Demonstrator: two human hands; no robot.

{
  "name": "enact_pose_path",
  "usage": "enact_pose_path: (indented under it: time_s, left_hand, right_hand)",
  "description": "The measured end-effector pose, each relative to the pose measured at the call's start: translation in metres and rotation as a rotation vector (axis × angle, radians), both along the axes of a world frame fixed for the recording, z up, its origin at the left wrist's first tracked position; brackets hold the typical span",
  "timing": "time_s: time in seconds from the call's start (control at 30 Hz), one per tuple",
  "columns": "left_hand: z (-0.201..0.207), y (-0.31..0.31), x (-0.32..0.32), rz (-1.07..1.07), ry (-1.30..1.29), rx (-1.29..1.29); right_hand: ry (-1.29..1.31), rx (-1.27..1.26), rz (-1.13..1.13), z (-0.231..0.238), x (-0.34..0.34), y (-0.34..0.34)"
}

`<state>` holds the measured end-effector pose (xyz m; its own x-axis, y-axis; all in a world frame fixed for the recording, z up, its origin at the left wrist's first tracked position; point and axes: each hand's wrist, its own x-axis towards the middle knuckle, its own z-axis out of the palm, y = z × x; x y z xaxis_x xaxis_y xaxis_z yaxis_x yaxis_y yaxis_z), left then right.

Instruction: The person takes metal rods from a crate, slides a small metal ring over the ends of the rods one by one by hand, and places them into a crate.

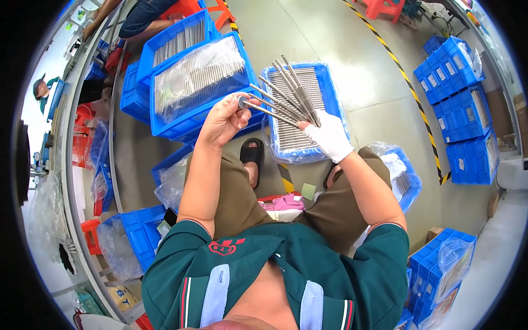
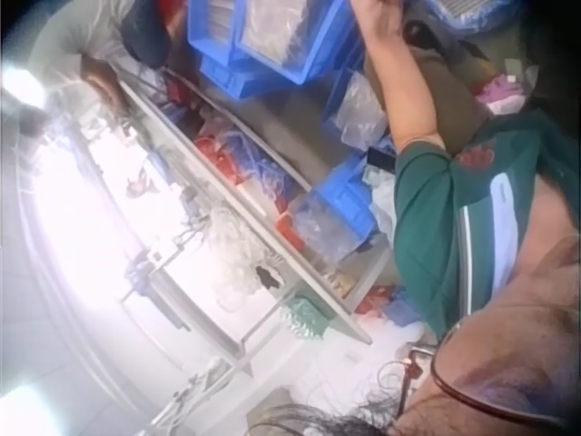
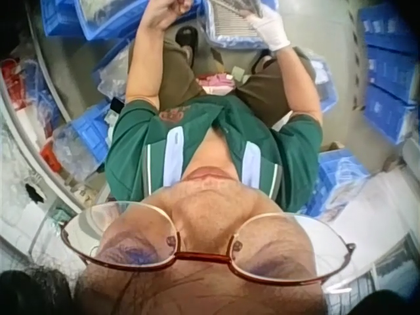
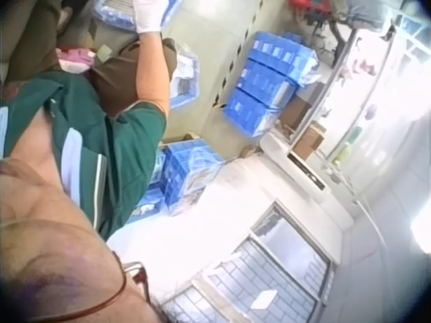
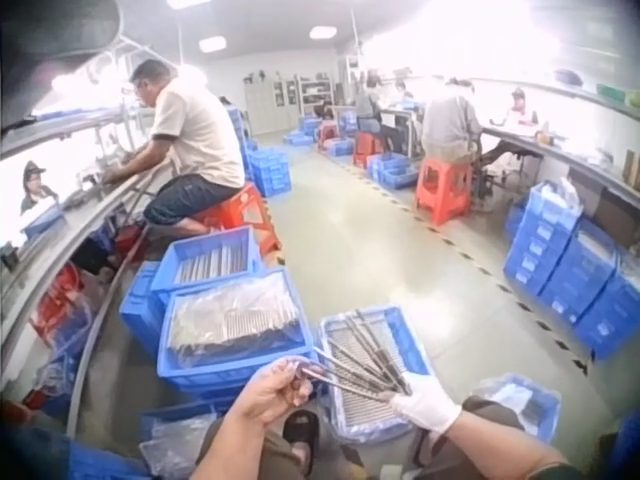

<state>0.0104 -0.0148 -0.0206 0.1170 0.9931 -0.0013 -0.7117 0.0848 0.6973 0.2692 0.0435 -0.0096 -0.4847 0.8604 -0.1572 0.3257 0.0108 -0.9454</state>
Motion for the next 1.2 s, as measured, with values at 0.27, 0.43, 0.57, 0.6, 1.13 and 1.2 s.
enact_pose_path:
  time_s: [0.27, 0.43, 0.57, 0.6, 1.13, 1.2]
  left_hand:
    - [-0.004, -0.003, 0.000, 0.044, 0.380, -0.079]
    - [-0.005, -0.001, 0.000, 0.134, 0.630, -0.105]
    - [-0.002, -0.002, -0.016, 0.207, 0.665, -0.111]
    - [-0.002, -0.002, -0.016, 0.209, 0.665, -0.113]
    - [-0.011, 0.003, -0.007, 0.165, 0.491, -0.118]
    - [-0.013, 0.005, 0.002, 0.084, 0.484, -0.135]
  right_hand:
    - [-0.137, 0.106, 0.037, 0.004, -0.001, 0.000]
    - [-0.127, 0.152, 0.037, -0.002, -0.003, 0.001]
    - [-0.190, 0.262, 0.067, -0.005, -0.003, 0.001]
    - [-0.190, 0.260, 0.069, -0.005, -0.003, 0.000]
    - [-0.242, 0.260, 0.129, -0.003, -0.004, 0.002]
    - [-0.234, 0.272, 0.135, -0.004, -0.003, 0.003]
